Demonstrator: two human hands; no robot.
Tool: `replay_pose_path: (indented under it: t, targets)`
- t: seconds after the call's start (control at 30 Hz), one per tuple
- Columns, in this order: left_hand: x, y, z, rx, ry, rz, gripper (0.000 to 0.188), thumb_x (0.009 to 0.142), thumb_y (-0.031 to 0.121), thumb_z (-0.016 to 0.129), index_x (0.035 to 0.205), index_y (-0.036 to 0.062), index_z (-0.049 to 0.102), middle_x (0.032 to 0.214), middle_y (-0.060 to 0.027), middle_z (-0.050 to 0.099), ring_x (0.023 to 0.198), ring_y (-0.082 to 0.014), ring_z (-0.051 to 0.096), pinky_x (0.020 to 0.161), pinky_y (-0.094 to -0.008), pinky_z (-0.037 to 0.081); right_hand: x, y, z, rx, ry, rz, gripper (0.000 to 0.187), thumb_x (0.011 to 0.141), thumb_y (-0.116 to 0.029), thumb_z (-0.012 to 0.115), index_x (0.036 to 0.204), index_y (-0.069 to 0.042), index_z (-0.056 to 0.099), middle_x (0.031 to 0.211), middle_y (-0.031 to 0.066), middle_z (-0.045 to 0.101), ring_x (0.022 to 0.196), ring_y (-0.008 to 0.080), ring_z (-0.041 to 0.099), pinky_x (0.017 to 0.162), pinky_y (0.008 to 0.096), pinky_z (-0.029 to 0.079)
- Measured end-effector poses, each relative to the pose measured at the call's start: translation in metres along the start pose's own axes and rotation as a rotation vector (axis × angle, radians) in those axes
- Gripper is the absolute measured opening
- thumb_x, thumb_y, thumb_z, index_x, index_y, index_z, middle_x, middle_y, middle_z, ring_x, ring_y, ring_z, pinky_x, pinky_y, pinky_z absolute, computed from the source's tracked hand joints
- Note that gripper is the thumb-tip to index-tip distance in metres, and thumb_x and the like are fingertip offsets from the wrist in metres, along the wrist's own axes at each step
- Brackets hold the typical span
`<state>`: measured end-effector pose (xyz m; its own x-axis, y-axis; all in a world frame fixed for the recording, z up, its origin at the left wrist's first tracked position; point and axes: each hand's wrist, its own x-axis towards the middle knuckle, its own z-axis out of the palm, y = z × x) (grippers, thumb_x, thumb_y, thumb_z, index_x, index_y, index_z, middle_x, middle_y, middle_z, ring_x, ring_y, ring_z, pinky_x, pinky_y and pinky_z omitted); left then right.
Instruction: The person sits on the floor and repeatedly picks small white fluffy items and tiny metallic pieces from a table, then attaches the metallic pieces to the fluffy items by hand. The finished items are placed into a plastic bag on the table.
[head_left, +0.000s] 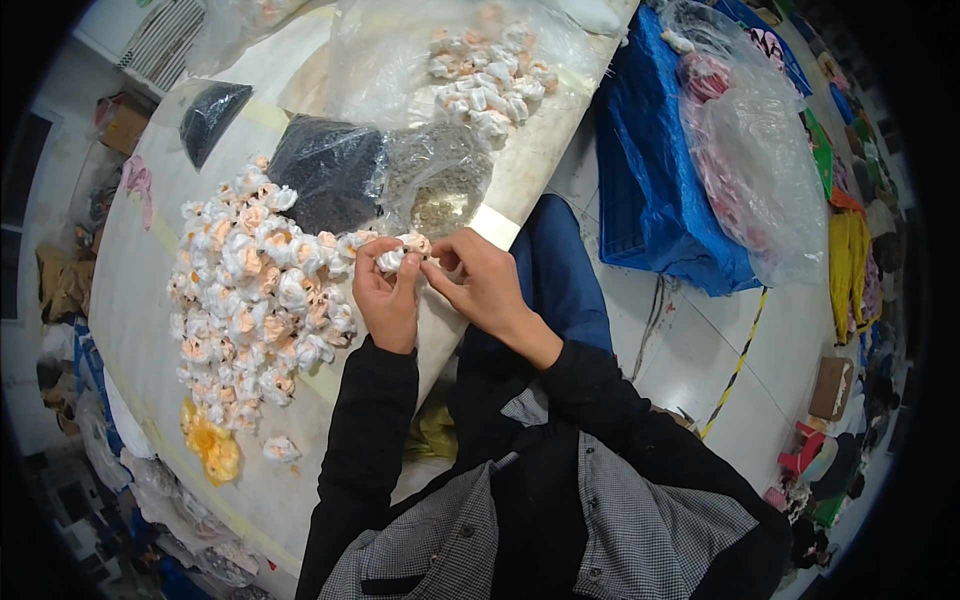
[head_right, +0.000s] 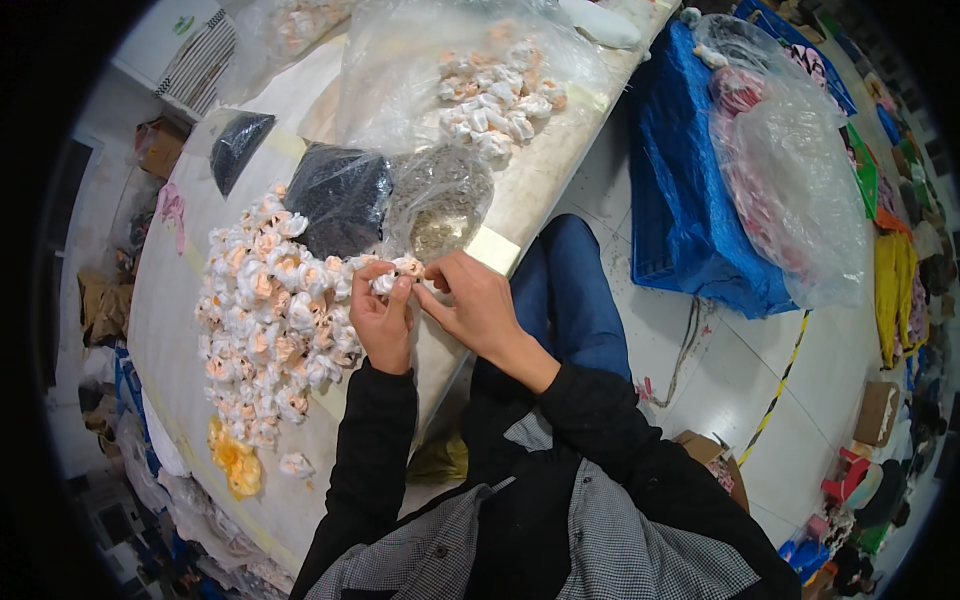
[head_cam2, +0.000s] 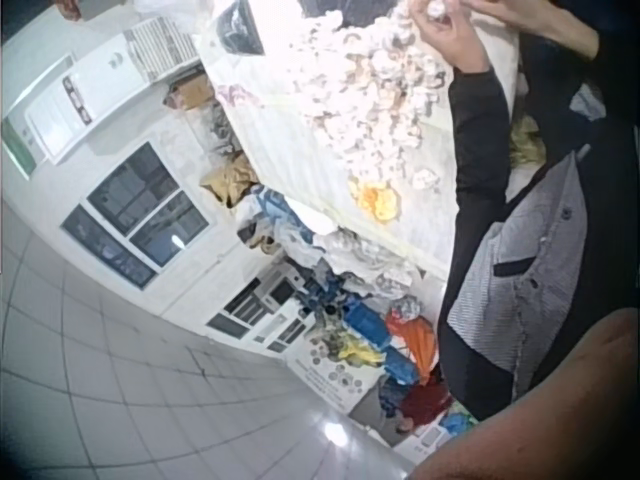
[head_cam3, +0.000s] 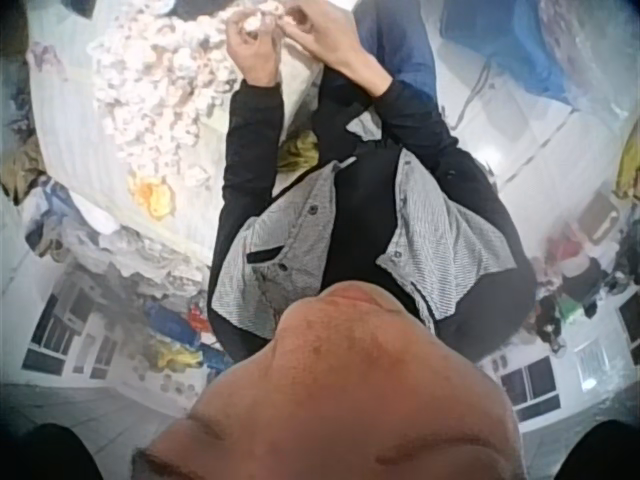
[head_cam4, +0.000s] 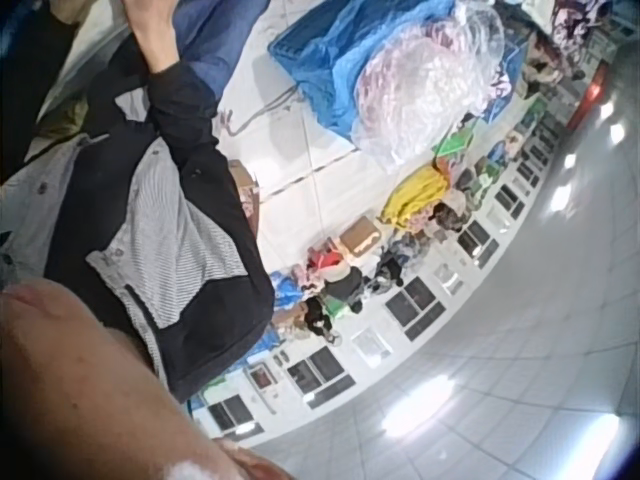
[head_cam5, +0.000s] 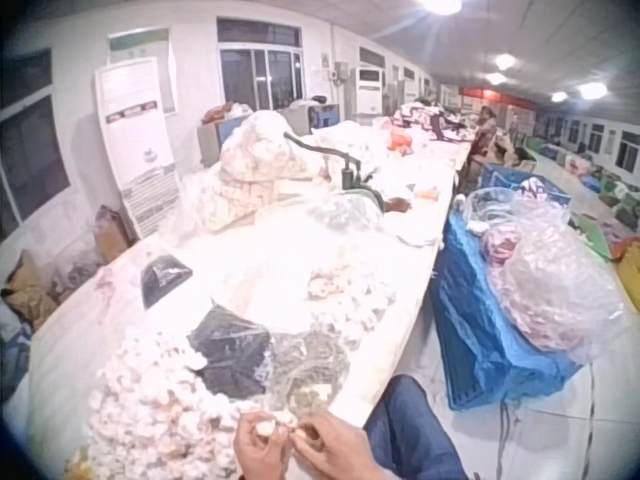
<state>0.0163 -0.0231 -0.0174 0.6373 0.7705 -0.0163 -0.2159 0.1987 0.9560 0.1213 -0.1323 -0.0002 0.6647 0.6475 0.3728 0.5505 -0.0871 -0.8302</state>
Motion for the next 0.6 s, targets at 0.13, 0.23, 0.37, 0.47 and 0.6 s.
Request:
replay_pose_path:
  t: [0.13, 0.23, 0.37, 0.47, 0.6]
  targets:
    - [-0.0012, -0.0017, 0.0014, -0.002, -0.018, 0.031, 0.027, 0.098, 0.003, 0.072, 0.120, 0.0019, 0.056, 0.112, -0.0040, 0.060, 0.090, -0.0071, 0.057, 0.076, -0.0218, 0.048, 0.0006, -0.0036, -0.0012, -0.009, -0.002, 0.068, 0.016, 0.087, -0.013, 0.077, 0.091, -0.004, 0.066, 0.083, 0.0095, 0.065, 0.071, 0.0271, 0.068, 0.063, 0.0362, 0.054]
    - [-0.0016, -0.0026, 0.0035, 0.027, -0.008, 0.057, 0.027, 0.099, 0.009, 0.072, 0.120, 0.0048, 0.056, 0.102, -0.0019, 0.061, 0.061, -0.0020, 0.046, 0.052, -0.0193, 0.035, 0.0006, -0.0058, 0.0007, 0.012, 0.017, 0.062, 0.016, 0.088, -0.014, 0.077, 0.094, -0.004, 0.067, 0.083, 0.0096, 0.065, 0.072, 0.0278, 0.068, 0.064, 0.0370, 0.054]
    - [-0.0026, -0.0005, 0.0045, -0.035, -0.025, -0.009, 0.027, 0.100, 0.011, 0.072, 0.120, 0.0056, 0.056, 0.100, -0.0015, 0.062, 0.054, -0.0010, 0.044, 0.046, -0.0186, 0.033, 0.0015, -0.0054, 0.0003, 0.006, 0.020, 0.053, 0.016, 0.089, -0.015, 0.077, 0.097, -0.004, 0.069, 0.084, 0.0100, 0.066, 0.073, 0.0289, 0.068, 0.064, 0.0382, 0.054]
    - [-0.0029, -0.0023, 0.0045, -0.042, -0.024, -0.019, 0.027, 0.100, 0.013, 0.072, 0.120, 0.0060, 0.056, 0.097, -0.0007, 0.061, 0.054, -0.0011, 0.044, 0.046, -0.0185, 0.033, 0.0010, -0.0053, -0.0015, 0.001, -0.003, 0.107, 0.014, 0.091, -0.015, 0.075, 0.098, -0.003, 0.069, 0.085, 0.0105, 0.067, 0.072, 0.0298, 0.068, 0.064, 0.0387, 0.054]
    - [-0.0045, 0.0006, 0.0044, -0.051, -0.048, -0.048, 0.026, 0.100, 0.014, 0.072, 0.120, 0.0070, 0.056, 0.088, 0.0021, 0.059, 0.053, -0.0008, 0.043, 0.046, -0.0183, 0.033, 0.0028, 0.0006, -0.0051, -0.006, 0.001, 0.153, 0.013, 0.094, -0.015, 0.073, 0.096, -0.003, 0.070, 0.085, 0.0112, 0.068, 0.071, 0.0300, 0.068, 0.064, 0.0380, 0.053]
